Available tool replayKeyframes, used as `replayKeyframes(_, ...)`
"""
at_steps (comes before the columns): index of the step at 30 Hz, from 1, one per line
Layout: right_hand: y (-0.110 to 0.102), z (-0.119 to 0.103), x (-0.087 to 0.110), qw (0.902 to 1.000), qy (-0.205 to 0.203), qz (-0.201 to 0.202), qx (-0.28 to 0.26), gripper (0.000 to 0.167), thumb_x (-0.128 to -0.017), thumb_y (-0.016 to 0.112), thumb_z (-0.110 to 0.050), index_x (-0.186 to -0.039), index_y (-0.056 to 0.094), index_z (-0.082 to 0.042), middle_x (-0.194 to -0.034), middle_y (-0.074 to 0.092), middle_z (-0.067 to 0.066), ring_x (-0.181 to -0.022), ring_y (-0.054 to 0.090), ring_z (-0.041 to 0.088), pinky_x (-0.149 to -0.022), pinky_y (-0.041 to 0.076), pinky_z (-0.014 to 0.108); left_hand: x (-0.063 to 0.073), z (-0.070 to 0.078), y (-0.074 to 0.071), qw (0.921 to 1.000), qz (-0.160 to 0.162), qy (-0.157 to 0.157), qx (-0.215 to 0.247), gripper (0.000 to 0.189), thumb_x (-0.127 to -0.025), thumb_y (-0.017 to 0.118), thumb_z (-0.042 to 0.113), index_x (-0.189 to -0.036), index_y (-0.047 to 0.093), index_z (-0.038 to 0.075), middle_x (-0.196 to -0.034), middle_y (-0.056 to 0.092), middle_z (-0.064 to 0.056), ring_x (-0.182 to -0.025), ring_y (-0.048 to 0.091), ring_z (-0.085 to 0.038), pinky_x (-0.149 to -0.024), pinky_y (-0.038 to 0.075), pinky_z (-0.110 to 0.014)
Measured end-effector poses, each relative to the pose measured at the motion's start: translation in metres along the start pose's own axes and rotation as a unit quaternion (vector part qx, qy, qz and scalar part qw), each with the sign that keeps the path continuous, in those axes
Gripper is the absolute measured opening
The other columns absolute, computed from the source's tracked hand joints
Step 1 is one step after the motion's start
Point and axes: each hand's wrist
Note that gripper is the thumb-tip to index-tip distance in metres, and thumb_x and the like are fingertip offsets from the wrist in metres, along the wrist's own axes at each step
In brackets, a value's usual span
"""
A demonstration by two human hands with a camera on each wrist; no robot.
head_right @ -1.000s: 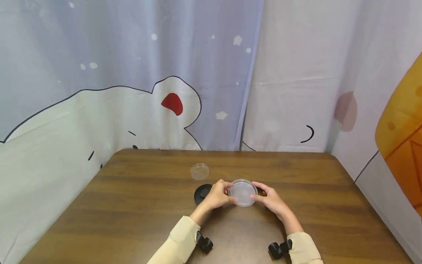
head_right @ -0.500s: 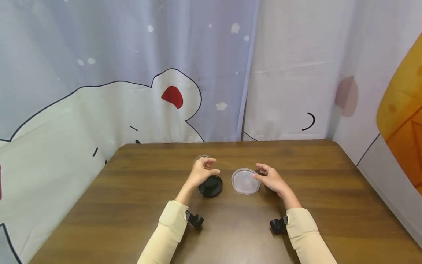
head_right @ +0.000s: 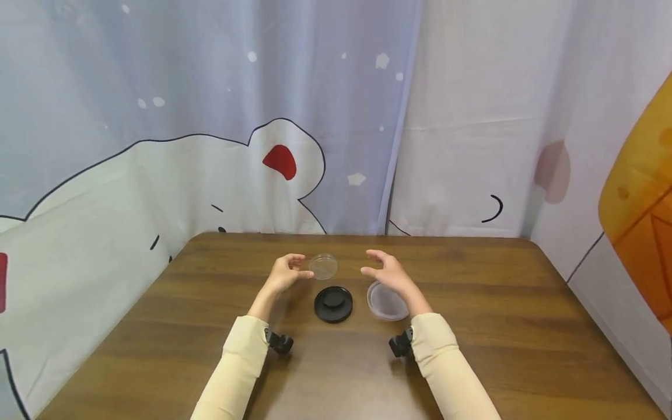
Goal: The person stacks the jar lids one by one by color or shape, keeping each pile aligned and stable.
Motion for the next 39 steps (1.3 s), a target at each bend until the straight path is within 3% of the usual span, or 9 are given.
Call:
replayKeyframes(5,0.023,-0.010,-0.023,0.9983,0.016,-0.013,-0.054,0.056,-0.097,0.058,-0.015,-0.145,0.038,0.004,-0.149,0.041,0.027,-0.136,0.042,0.042,-0.110,0.038,0.051,-0.011,-0.011,0.002,0.9996,-0.009,-0.022,0.014,0.062,-0.079,0.077,0.006,-0.133,0.051,-0.008,-0.135,0.054,-0.028,-0.127,0.049,-0.041,-0.107,0.042,-0.051)
replayKeyframes(12,0.049,-0.009,-0.049,0.9898,0.063,0.015,-0.127,0.055,-0.095,0.060,-0.011,-0.145,0.040,0.001,-0.149,0.042,0.024,-0.136,0.044,0.040,-0.109,0.041,0.051,-0.022,-0.025,0.002,0.9965,-0.036,-0.058,0.047,0.065,-0.080,0.075,0.004,-0.137,0.047,-0.008,-0.141,0.049,-0.028,-0.132,0.046,-0.042,-0.111,0.038,-0.050)
replayKeyframes(17,0.068,-0.002,-0.063,0.9883,0.072,0.005,-0.134,0.059,-0.094,0.060,-0.008,-0.147,0.036,0.003,-0.151,0.040,0.024,-0.138,0.041,0.040,-0.108,0.041,0.051,-0.032,-0.037,0.000,0.9936,-0.049,-0.074,0.069,0.067,-0.079,0.073,0.002,-0.139,0.045,-0.009,-0.144,0.047,-0.028,-0.137,0.041,-0.041,-0.116,0.031,-0.049)
replayKeyframes(22,0.075,0.007,-0.071,0.9901,0.072,0.004,-0.121,0.063,-0.092,0.062,-0.008,-0.148,0.035,0.001,-0.151,0.041,0.023,-0.140,0.039,0.039,-0.113,0.036,0.049,-0.036,-0.035,0.005,0.9910,-0.059,-0.077,0.093,0.065,-0.080,0.072,-0.001,-0.139,0.045,-0.009,-0.144,0.047,-0.027,-0.137,0.041,-0.040,-0.118,0.028,-0.049)
replayKeyframes(26,0.077,0.010,-0.073,0.9907,0.077,0.004,-0.113,0.064,-0.090,0.064,-0.004,-0.148,0.036,0.002,-0.149,0.043,0.023,-0.137,0.043,0.039,-0.113,0.036,0.046,-0.036,-0.035,0.013,0.9935,-0.056,-0.064,0.076,0.066,-0.077,0.074,-0.004,-0.137,0.048,-0.007,-0.145,0.047,-0.025,-0.137,0.040,-0.039,-0.117,0.029,-0.048)
replayKeyframes(33,0.080,0.013,-0.073,0.9929,0.074,0.005,-0.093,0.063,-0.084,0.065,0.005,-0.143,0.043,0.004,-0.147,0.046,0.023,-0.134,0.046,0.038,-0.112,0.039,0.044,-0.035,-0.035,0.018,0.9984,-0.031,-0.038,-0.028,0.069,-0.069,0.083,0.006,-0.133,0.057,0.002,-0.138,0.055,-0.020,-0.130,0.042,-0.041,-0.112,0.018,-0.060)
replayKeyframes(39,0.079,0.014,-0.075,0.9948,0.072,0.005,-0.071,0.060,-0.083,0.069,0.005,-0.139,0.049,0.003,-0.139,0.054,0.024,-0.126,0.052,0.035,-0.107,0.043,0.041,-0.037,-0.035,0.017,0.9981,-0.036,-0.039,-0.033,0.068,-0.070,0.083,0.005,-0.133,0.058,0.003,-0.135,0.057,-0.019,-0.126,0.045,-0.038,-0.112,0.018,-0.060)
Point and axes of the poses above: each hand's wrist, its own x-axis away from the middle knuckle, its own y-axis out of the palm, z = x × y
